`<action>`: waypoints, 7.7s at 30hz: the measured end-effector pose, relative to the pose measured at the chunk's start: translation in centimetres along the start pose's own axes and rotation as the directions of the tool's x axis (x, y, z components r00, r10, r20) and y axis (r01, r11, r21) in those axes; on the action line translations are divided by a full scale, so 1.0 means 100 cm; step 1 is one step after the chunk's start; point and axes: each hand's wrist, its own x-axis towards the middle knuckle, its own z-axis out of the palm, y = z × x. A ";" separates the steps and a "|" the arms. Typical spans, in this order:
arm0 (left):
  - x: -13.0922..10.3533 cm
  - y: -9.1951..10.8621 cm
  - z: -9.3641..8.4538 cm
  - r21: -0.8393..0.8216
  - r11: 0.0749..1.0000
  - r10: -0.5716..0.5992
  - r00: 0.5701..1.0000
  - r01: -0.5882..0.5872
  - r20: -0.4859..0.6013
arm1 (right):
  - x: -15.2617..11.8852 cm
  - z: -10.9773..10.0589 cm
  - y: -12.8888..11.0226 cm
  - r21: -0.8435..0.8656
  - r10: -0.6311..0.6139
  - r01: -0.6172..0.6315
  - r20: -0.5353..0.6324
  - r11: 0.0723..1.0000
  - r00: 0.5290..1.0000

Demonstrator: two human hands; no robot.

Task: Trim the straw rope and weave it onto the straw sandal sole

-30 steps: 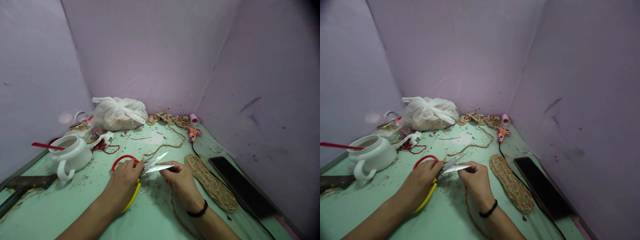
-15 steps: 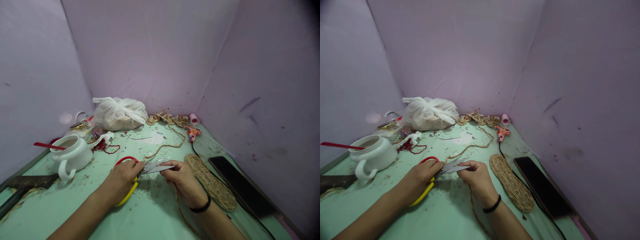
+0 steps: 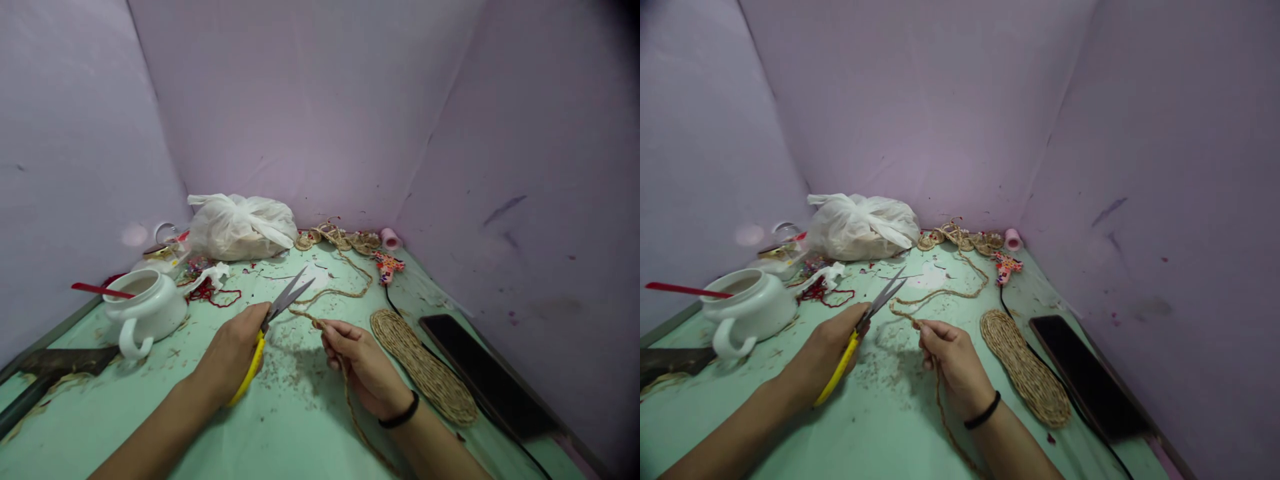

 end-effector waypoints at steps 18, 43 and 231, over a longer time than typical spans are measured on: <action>-0.002 0.007 0.018 0.243 0.969 0.017 0.990 -0.052 0.143 | -0.003 0.001 -0.002 0.067 0.047 -0.048 0.013 0.997 0.999; -0.002 0.009 0.005 -0.005 1.000 0.005 0.996 -0.005 0.087 | -0.003 0.002 -0.002 -0.009 0.080 -0.079 0.071 0.997 0.994; 0.004 -0.003 0.009 -0.351 0.936 -0.060 0.989 0.008 -0.137 | 0.001 -0.010 0.003 0.100 0.328 -0.402 0.419 0.910 0.847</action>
